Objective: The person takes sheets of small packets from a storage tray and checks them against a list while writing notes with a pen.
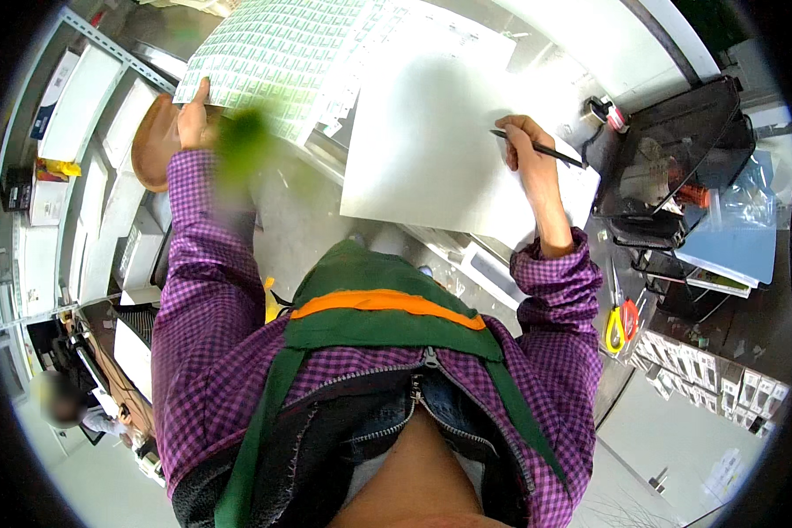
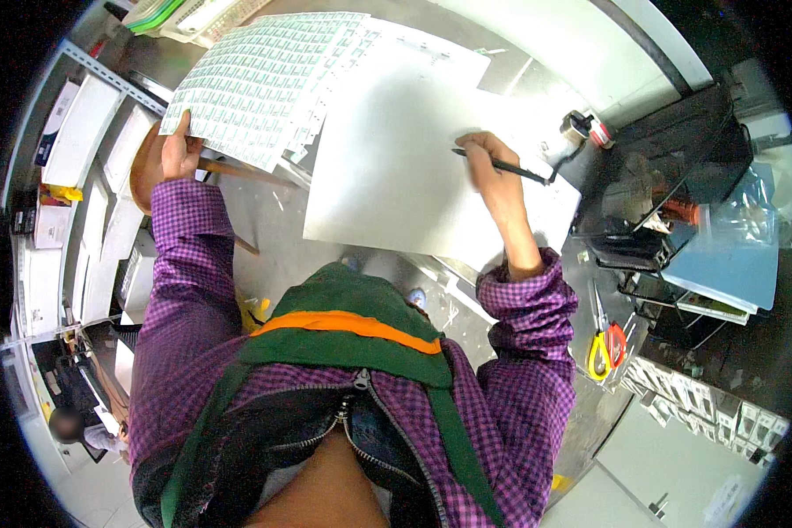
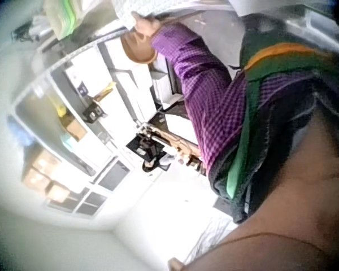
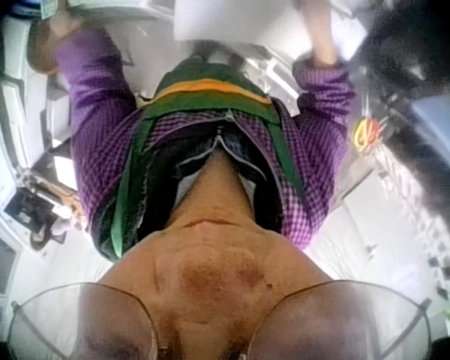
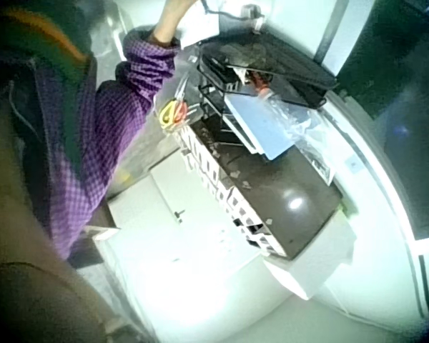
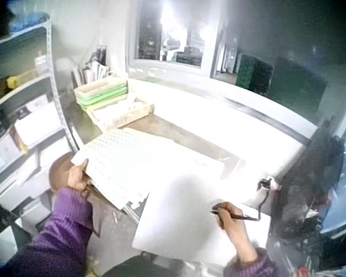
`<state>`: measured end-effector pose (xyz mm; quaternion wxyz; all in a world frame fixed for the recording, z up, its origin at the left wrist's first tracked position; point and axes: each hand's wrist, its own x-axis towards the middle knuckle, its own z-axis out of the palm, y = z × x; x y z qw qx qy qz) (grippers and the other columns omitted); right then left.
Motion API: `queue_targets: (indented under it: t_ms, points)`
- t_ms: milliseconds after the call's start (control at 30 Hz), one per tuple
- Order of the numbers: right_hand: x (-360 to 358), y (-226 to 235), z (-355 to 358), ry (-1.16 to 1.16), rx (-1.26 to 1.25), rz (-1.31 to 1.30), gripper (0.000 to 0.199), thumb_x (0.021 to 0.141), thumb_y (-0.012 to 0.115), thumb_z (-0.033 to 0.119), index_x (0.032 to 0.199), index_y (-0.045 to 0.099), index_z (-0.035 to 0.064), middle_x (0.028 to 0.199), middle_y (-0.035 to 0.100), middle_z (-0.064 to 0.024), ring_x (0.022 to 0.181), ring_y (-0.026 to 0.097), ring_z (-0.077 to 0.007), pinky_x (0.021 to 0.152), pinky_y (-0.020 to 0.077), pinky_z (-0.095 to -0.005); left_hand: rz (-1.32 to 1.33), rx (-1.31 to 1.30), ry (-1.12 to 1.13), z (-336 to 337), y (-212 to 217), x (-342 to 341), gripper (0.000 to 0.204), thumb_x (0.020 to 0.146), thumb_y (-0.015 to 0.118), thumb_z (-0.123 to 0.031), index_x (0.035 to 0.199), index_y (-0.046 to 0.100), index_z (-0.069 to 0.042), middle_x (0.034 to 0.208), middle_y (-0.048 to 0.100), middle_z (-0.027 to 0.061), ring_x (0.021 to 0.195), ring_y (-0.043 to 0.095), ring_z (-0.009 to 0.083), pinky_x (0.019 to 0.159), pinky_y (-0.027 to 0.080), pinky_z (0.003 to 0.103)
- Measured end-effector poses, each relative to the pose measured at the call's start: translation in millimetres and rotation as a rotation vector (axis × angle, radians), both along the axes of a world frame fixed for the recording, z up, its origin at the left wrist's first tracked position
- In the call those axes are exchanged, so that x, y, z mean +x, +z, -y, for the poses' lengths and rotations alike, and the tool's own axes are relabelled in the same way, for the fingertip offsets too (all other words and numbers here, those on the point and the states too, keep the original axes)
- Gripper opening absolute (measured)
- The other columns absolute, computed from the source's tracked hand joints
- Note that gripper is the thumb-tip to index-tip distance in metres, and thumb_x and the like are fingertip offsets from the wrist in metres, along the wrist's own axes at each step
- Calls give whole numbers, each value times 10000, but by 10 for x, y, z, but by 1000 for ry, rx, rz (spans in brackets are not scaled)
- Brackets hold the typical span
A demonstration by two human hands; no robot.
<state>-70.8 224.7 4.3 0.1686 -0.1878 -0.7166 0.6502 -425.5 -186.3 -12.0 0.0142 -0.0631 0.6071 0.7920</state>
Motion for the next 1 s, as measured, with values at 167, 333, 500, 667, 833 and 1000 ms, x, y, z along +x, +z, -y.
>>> queue_targets:
  t_ms: [167, 333, 500, 667, 833, 1000]
  points:
    - [22, -21, 77, 81, 185, 34, 101, 871, 677, 93, 945, 677, 25, 721, 586, 34, 619, 499, -66, 563, 396, -230, 49, -86, 81, 130, -194, -69, 281, 954, 716, -249, 1106, 676, -16, 1014, 705, 70, 783, 643, 144, 629, 527, 291]
    - [57, -52, 115, 129, 346, 113, 119, 860, 707, 135, 868, 670, 22, 699, 604, -2, 638, 515, -69, 581, 411, -242, -169, -151, 142, -195, 162, 560, 493, 936, 733, -204, 1306, 518, 40, 1199, 634, 132, 982, 614, 158, 825, 513, 319]
    - [43, -83, 102, 106, 346, 92, 127, 865, 706, 142, 867, 664, 22, 686, 598, 3, 617, 500, -68, 563, 397, -246, -615, -482, 128, -419, -16, 1148, 687, 924, 714, -55, 1502, 355, 38, 1379, 555, 170, 1183, 582, 217, 999, 470, 325]
    - [50, -107, 54, 126, 379, 131, 119, 868, 690, 137, 857, 658, 22, 675, 583, 7, 614, 492, -73, 565, 397, -254, -753, -580, -384, -936, -24, 2006, 332, 895, 717, -31, 1225, 690, -57, 1301, 666, 113, 1201, 616, 214, 1045, 470, 346]
    - [27, -143, 47, 120, 294, 107, 108, 870, 672, 127, 850, 655, 21, 663, 563, 14, 616, 492, -76, 566, 396, -254, -913, -805, -740, -1244, 133, 2468, 387, 845, 756, -84, 1226, 688, -75, 1315, 654, 129, 1268, 577, 303, 1076, 449, 418]
    - [36, -170, -17, 143, 256, 127, 109, 872, 674, 132, 872, 659, 24, 673, 563, 14, 636, 499, -78, 579, 406, -256, -953, -889, -835, -1272, 100, 2468, 406, 833, 770, -112, 1223, 679, -48, 1345, 629, 144, 1330, 518, 328, 1107, 419, 440]
